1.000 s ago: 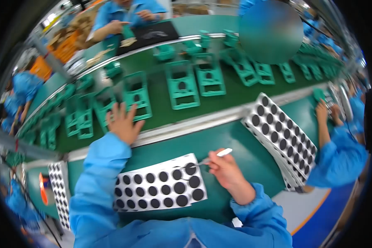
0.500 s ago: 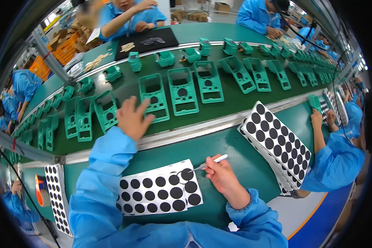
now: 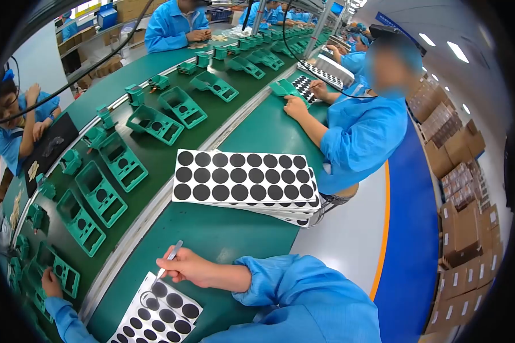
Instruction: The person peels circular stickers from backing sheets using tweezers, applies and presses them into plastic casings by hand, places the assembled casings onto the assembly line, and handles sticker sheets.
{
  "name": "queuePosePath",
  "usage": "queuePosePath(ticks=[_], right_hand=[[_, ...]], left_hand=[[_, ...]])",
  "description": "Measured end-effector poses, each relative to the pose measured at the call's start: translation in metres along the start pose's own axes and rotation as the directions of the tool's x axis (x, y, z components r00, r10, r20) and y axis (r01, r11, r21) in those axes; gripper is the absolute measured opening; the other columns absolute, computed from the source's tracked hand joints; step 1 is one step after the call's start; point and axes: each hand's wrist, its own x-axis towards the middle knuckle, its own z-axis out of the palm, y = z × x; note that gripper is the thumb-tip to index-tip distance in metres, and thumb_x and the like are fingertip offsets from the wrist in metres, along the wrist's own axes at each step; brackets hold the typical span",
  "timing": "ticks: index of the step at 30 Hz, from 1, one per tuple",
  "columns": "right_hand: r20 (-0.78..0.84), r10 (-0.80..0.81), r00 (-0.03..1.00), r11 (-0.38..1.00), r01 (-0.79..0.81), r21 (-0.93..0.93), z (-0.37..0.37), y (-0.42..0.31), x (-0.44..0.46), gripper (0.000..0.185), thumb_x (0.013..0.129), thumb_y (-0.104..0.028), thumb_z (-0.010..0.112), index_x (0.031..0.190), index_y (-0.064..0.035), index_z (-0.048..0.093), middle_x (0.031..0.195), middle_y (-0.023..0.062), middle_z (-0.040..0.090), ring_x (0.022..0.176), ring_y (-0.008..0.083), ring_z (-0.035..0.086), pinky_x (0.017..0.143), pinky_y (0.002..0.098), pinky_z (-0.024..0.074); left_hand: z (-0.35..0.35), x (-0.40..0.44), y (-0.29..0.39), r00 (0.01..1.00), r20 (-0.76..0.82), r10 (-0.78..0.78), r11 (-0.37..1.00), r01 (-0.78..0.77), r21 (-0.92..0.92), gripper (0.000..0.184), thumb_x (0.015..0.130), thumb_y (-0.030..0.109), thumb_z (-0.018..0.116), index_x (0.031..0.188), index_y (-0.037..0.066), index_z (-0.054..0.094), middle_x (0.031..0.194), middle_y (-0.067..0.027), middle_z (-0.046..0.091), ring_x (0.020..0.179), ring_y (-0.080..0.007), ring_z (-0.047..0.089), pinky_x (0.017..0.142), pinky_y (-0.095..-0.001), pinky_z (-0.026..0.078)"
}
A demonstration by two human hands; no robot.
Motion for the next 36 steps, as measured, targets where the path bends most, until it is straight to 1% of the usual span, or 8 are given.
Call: queuePosePath(ticks=[2,5,6,7,10,13,21,36], right_hand=[[-0.048,0.023,0.999,1.0,-0.023,-0.01,0.002,-0.003,-0.003,0.022,0.079,-0.025,0.062,0.081,-0.0097,0.046,0.067,0.0004,0.053,0.058,0.0048,0.047,0.05,0.019,0.0402],[-0.109,0.034,0.993,0.999,-0.038,-0.031,-0.017,-0.017,-0.006,0.021,0.076,-0.026,0.065,0.083,-0.0134,0.05,0.075,-0.0004,0.057,0.065,0.007,0.053,0.054,0.0212,0.043],[-0.104,0.05,0.993,0.997,-0.056,-0.052,-0.023,-0.023,-0.007,0.02,0.077,-0.025,0.064,0.082,-0.0134,0.049,0.075,-0.0001,0.057,0.065,0.0072,0.053,0.052,0.0205,0.0418],[-0.101,0.046,0.994,0.999,-0.047,-0.008,-0.029,-0.028,-0.007,0.019,0.078,-0.023,0.063,0.081,-0.0131,0.047,0.074,0.0013,0.057,0.062,0.007,0.052,0.051,0.02,0.0403],[-0.085,0.013,0.996,1.0,-0.013,0.008,-0.039,-0.041,-0.008,0.02,0.08,-0.018,0.06,0.081,-0.0079,0.043,0.07,0.005,0.054,0.056,0.0074,0.047,0.047,0.0206,0.0394],[-0.104,0.023,0.994,1.0,-0.024,-0.012,-0.04,-0.045,-0.006,0.014,0.082,-0.016,0.058,0.079,-0.0123,0.045,0.072,0.006,0.056,0.055,0.0065,0.044,0.049,0.0203,0.0366],[-0.091,0.014,0.996,0.999,-0.01,0.046,-0.036,-0.05,-0.007,0.017,0.082,-0.016,0.058,0.077,-0.0074,0.045,0.068,0.0065,0.055,0.053,0.0066,0.047,0.048,0.0193,0.0427],[-0.108,0.019,0.994,1.0,-0.017,0.023,-0.029,-0.047,-0.006,0.015,0.083,-0.016,0.056,0.075,-0.0092,0.045,0.068,0.0062,0.055,0.053,0.0051,0.045,0.047,0.0187,0.0408]], left_hand=[[-0.014,-0.008,0.008,0.998,-0.008,0.066,0.998,-0.066,-0.002,0.021,0.079,0.004,0.047,0.096,-0.002,0.059,0.093,-0.0146,0.061,0.088,-0.0238,0.058,0.079,-0.0319,0.044],[-0.029,-0.034,0.119,0.998,-0.039,0.04,0.985,-0.046,-0.164,0.023,0.078,0.006,0.049,0.098,0.0,0.06,0.093,-0.0145,0.062,0.087,-0.0227,0.058,0.079,-0.0307,0.044],[-0.044,-0.044,0.171,0.998,-0.03,-0.052,0.994,0.049,-0.094,0.023,0.078,0.007,0.049,0.098,0.003,0.06,0.091,-0.0151,0.062,0.086,-0.0221,0.059,0.078,-0.0306,0.044],[-0.041,-0.052,0.186,0.994,-0.106,0.04,0.994,-0.05,-0.095,0.022,0.079,0.008,0.049,0.097,0.004,0.061,0.085,-0.015,0.062,0.078,-0.0207,0.059,0.07,-0.0309,0.045],[-0.055,-0.075,0.256,0.997,-0.027,-0.074,0.979,0.067,-0.195,0.022,0.079,0.008,0.05,0.097,0.0,0.06,0.067,-0.0113,0.06,0.051,-0.0128,0.048,0.049,-0.0274,0.039],[-0.065,-0.107,0.298,0.993,0.054,-0.108,0.957,0.119,-0.264,0.024,0.079,0.005,0.049,0.1,0.0,0.059,0.064,-0.0101,0.057,0.05,-0.0078,0.043,0.047,-0.024,0.036],[-0.066,-0.162,0.336,0.991,0.128,-0.041,0.945,0.08,-0.319,0.024,0.077,0.002,0.052,0.1,0.001,0.059,0.064,-0.0144,0.054,0.049,-0.0206,0.051,0.047,-0.0298,0.04],[-0.052,-0.198,0.339,0.981,0.195,0.0,0.945,0.064,-0.32,0.028,0.076,0.001,0.053,0.103,0.003,0.057,0.065,-0.0141,0.054,0.053,-0.0253,0.053,0.049,-0.0324,0.043]])
